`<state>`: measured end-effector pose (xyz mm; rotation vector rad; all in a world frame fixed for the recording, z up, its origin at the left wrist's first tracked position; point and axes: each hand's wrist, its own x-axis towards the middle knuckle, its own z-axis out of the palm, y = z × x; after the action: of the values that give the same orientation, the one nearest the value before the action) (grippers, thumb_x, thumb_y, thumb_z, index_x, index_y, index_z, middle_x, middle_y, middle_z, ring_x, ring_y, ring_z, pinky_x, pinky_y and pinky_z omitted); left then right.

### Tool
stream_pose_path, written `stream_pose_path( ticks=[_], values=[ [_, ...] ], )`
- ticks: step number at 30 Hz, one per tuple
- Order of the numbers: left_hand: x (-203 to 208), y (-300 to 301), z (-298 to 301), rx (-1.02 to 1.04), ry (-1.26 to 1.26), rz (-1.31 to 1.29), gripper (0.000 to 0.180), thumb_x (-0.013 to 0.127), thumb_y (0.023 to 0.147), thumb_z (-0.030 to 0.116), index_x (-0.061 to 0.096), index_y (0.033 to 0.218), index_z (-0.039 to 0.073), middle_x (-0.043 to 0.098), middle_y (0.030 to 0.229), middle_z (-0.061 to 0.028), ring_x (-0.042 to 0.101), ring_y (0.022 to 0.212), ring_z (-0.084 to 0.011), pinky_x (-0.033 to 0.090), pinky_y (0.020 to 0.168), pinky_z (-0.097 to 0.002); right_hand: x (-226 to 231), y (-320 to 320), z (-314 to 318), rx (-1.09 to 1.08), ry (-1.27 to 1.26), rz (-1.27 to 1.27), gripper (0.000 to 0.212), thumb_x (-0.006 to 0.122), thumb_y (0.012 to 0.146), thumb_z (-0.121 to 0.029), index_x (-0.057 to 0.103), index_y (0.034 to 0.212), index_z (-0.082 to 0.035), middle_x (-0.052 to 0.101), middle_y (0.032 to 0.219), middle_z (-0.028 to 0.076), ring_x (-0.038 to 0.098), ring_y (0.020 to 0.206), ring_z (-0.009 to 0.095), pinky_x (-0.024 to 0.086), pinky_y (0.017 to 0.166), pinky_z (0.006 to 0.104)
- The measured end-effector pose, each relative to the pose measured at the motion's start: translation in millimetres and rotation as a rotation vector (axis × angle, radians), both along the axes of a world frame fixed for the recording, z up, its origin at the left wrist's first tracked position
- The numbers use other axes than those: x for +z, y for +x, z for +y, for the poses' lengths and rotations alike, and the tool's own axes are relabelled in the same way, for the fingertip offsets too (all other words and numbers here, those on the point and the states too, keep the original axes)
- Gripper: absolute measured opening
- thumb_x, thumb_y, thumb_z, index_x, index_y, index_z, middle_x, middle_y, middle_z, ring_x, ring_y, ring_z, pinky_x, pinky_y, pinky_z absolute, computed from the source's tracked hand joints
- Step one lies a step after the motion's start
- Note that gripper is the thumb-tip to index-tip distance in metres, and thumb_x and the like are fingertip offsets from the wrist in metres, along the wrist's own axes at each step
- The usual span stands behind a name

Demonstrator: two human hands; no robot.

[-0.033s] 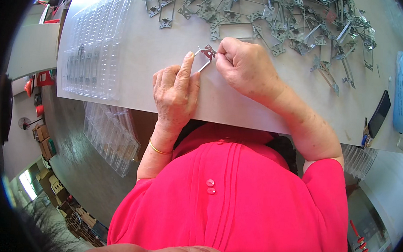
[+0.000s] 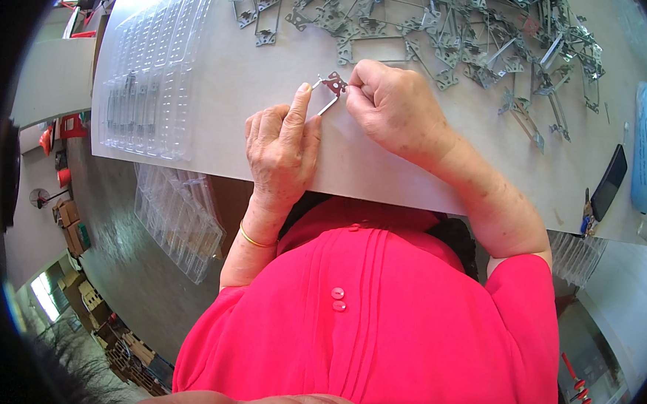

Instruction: Assembling small metal clips onto plastic hardware frames and placing them into a tray.

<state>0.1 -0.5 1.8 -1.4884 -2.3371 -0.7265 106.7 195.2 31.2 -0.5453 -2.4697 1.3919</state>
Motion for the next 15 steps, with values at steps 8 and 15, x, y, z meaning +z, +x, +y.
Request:
stream_pose_path(
  ticks=[8, 15],
  values=[
    [2.1, 1.4, 0.9, 0.007, -0.003, -0.005, 0.054, 0.080, 0.092, 0.009, 0.069, 0.145, 0.005, 0.066, 0.096, -0.0062, 0.062, 0.089, -0.0238, 0.049, 0.088, -0.0395, 0.2, 1.2, 1.7, -0.028, -0.142, -0.019, 0.014, 0.070, 0.097, -0.011, 0.069, 0.091, 0.002, 0.065, 0.066, 0.015, 0.060, 0.055, 0.021, 0.050, 0.057, 0.0387],
    [0.5, 0.8, 0.4, 0.002, 0.006, -0.011, 0.054, 0.080, 0.092, 0.009, 0.069, 0.145, 0.005, 0.065, 0.096, -0.0056, 0.061, 0.087, -0.0233, 0.048, 0.086, -0.0394, 3.7, 1.0, 2.4, -0.035, -0.104, -0.015, 0.013, 0.072, 0.096, -0.010, 0.069, 0.091, 0.002, 0.063, 0.062, 0.012, 0.058, 0.054, 0.018, 0.048, 0.056, 0.0371]
  ],
)
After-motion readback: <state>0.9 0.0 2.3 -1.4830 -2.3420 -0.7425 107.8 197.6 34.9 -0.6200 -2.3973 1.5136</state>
